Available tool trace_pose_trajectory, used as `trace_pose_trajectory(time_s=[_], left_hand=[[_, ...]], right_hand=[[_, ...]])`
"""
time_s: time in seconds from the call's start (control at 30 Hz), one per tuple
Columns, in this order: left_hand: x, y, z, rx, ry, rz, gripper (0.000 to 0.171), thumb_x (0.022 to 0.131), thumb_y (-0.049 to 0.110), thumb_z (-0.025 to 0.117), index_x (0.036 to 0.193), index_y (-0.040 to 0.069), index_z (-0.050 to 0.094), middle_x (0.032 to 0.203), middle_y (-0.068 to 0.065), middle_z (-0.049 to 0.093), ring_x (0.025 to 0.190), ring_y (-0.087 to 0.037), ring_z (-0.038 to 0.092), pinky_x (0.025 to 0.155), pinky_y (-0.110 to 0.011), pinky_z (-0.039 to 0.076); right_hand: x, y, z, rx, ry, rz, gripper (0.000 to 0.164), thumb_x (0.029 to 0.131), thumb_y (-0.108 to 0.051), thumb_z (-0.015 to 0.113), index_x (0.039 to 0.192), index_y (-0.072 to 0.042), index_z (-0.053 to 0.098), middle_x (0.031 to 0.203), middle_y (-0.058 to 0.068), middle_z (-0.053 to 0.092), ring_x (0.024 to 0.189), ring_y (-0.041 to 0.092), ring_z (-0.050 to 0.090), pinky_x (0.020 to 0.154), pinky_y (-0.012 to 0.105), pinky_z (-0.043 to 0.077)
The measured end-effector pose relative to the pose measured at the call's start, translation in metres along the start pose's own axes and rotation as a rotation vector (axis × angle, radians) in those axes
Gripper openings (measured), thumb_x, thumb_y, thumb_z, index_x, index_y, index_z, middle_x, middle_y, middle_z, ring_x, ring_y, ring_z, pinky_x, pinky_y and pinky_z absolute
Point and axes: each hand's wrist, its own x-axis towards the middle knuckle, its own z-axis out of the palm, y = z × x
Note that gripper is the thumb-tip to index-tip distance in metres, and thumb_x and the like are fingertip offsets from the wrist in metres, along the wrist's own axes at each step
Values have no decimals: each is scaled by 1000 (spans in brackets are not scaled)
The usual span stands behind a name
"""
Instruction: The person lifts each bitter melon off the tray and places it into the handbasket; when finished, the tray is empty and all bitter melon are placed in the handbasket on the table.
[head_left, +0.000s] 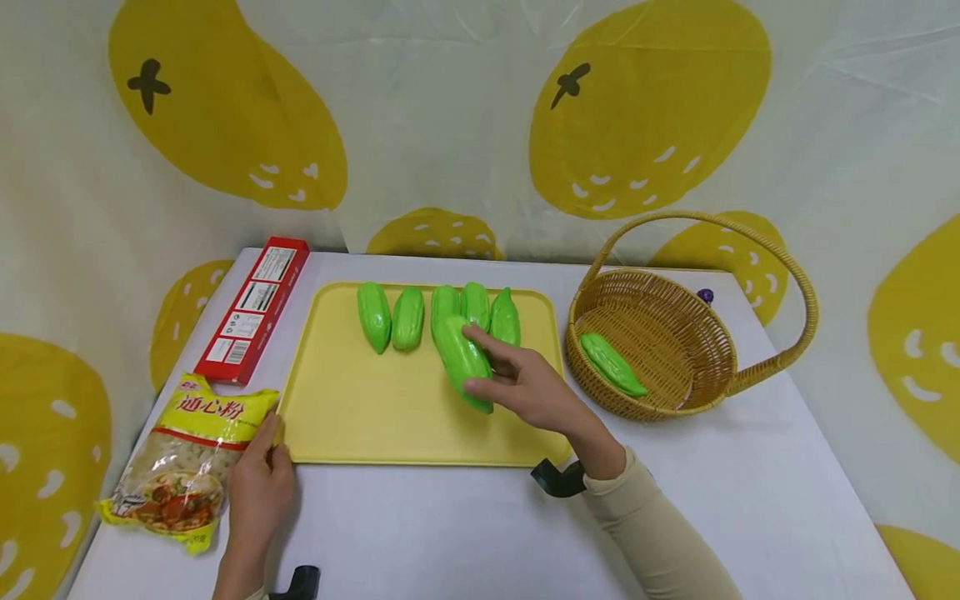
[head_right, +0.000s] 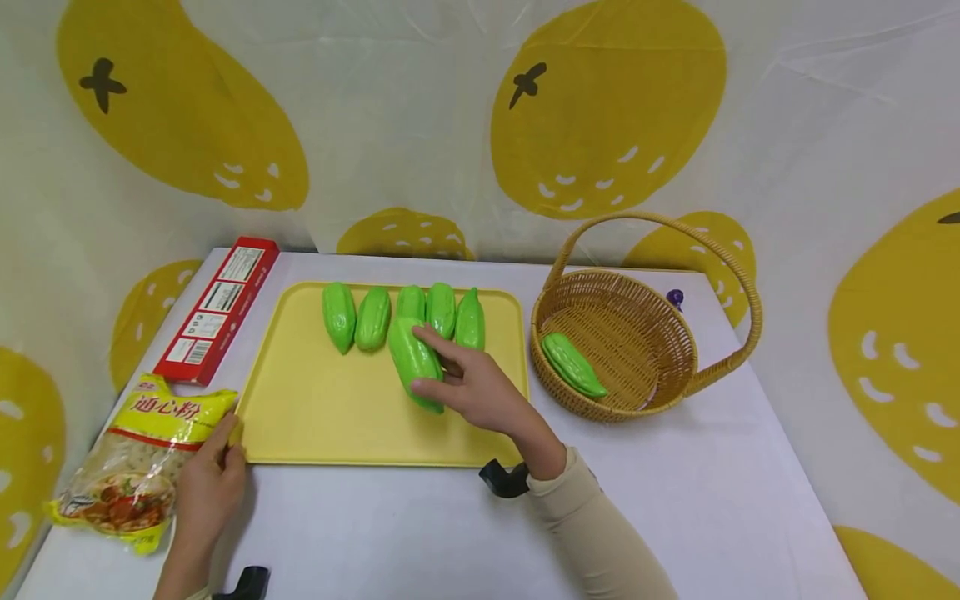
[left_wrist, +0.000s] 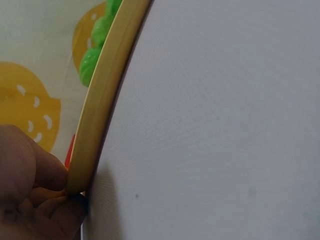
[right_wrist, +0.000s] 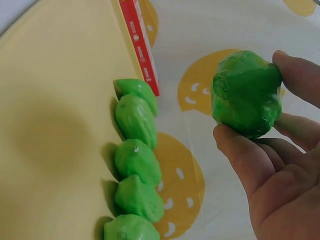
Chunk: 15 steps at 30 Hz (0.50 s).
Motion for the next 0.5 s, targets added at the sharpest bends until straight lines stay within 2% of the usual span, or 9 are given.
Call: trace_pose_trajectory(time_s=[0.17, 0.37, 0.5], left_hand=[[1, 0, -1, 9, -7, -11, 54, 106, 7, 42, 159, 5, 30, 165, -14, 31, 154, -34, 31, 119, -57, 37], [1, 1, -1, 20, -17, -29, 54, 107, 7, 41, 159, 6, 28, 166, -14, 30, 154, -34, 31, 119, -58, 37], [2, 1, 0, 19, -18, -36, 54, 107, 6, 42, 160, 6, 28, 166, -14, 30, 154, -34, 31, 118, -58, 38]], right_hand=[[-8, 1, -11, -3, -31, 12, 72, 97, -23, 70, 160, -20, 34, 168, 5, 29, 140, 24, 53, 104, 25, 55], [-16, 1, -27, -16, -48, 5, 73, 97, -22, 70, 160, -17, 34, 158, 15, 45, 131, 25, 60, 99, 24, 57], [-22, 2, -38, -34, -36, -2, 73, 97, -20, 71, 160, -17, 35, 155, 18, 49, 128, 25, 61, 97, 25, 58]])
